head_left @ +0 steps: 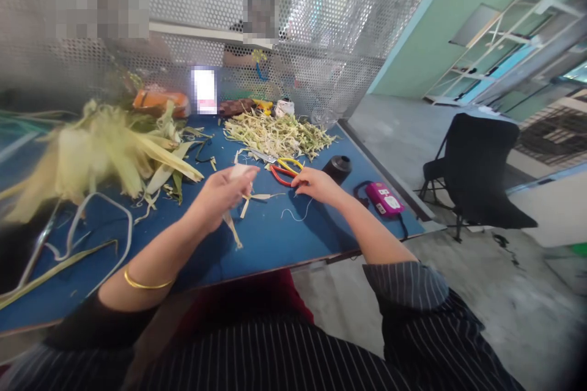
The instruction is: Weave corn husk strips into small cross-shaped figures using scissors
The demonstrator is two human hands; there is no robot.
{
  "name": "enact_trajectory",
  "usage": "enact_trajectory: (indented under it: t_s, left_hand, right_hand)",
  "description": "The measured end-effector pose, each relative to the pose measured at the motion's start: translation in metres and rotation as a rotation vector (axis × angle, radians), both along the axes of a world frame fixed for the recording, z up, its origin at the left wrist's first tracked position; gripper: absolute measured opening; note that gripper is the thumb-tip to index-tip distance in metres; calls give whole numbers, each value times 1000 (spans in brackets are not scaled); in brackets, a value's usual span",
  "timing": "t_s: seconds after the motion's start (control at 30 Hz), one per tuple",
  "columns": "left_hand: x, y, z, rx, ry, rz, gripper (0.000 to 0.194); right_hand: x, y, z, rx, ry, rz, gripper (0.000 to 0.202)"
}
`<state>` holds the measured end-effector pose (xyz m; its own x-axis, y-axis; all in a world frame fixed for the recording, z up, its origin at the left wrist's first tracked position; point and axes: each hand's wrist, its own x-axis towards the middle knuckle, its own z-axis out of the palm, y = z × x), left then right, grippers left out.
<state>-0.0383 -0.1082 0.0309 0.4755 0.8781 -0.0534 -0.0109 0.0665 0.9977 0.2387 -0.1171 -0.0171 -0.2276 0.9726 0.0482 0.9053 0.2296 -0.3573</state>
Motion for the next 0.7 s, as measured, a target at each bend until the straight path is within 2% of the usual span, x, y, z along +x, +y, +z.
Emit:
enact_trajectory:
  t_s: [0.07,0.13,0.23,0.3,0.4,0.5,0.57,0.63,0.7]
  left_hand:
    - [-10,10,2,-204,-193,21,47]
    - [-18,20,1,-393,-339,10,60]
    - [-24,28,-3,-513,-464,42,66]
    - [-24,29,-6,-528,-498,71,60]
    - [-19,27,-11,-520,-494,123,32]
    - [-13,25,-16,-506,-457,199,6]
    - [-11,25,-21,-481,-435,214,4]
    - [-11,26,-26,-458,-405,191,9]
    - [-12,28,-30,-432,-375,182,13]
  right_hand:
    - [1,-2,-10,-16,13,-31,7]
    - [0,-2,-17,-17,7,-42,3]
    - [-2,0,-12,-18,-13,-6,11]
    - [-4,3,-2,-18,48,13,12]
    - [-7,22,16,37,339,-41,11]
    - [-13,61,30,316,530,-225,8]
    - [-17,90,36,459,486,-335,13]
    - [-19,111,41,494,302,-335,20]
    - [-22,120,46,495,67,-333,28]
